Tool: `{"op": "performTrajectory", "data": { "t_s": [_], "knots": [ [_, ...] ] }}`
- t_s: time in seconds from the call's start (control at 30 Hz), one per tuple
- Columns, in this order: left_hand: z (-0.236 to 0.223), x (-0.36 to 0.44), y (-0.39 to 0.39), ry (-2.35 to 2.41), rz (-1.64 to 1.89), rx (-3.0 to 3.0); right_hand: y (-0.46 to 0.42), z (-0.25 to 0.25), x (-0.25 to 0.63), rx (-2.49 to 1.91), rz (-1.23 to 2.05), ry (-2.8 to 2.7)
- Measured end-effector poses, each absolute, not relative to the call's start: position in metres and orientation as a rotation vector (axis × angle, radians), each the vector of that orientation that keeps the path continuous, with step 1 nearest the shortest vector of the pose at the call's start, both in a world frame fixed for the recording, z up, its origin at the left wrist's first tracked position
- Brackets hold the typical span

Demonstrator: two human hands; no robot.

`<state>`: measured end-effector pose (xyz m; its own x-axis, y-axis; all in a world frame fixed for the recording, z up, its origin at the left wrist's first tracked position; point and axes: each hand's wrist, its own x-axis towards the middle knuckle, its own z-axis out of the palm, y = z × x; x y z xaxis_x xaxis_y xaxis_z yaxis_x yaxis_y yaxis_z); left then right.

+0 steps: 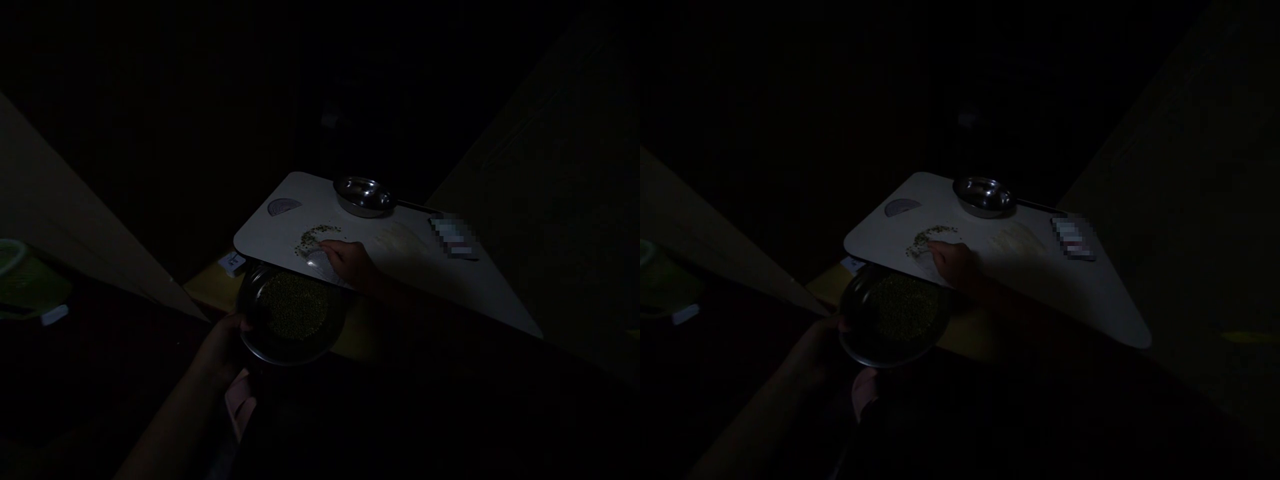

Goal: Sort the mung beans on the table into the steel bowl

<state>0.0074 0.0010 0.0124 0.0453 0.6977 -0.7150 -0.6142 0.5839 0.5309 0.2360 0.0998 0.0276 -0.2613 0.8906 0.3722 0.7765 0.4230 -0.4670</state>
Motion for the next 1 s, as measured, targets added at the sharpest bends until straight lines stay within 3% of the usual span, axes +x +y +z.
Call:
{"op": "performTrajectory", "data": {
  "t_s": [1.0],
  "knots": [
    [0.005, 0.006, 0.001, 1.184, 0.997, 0.185, 0.103, 0.028, 0.234, -1.494, 0.194, -2.06]
  ]
}}
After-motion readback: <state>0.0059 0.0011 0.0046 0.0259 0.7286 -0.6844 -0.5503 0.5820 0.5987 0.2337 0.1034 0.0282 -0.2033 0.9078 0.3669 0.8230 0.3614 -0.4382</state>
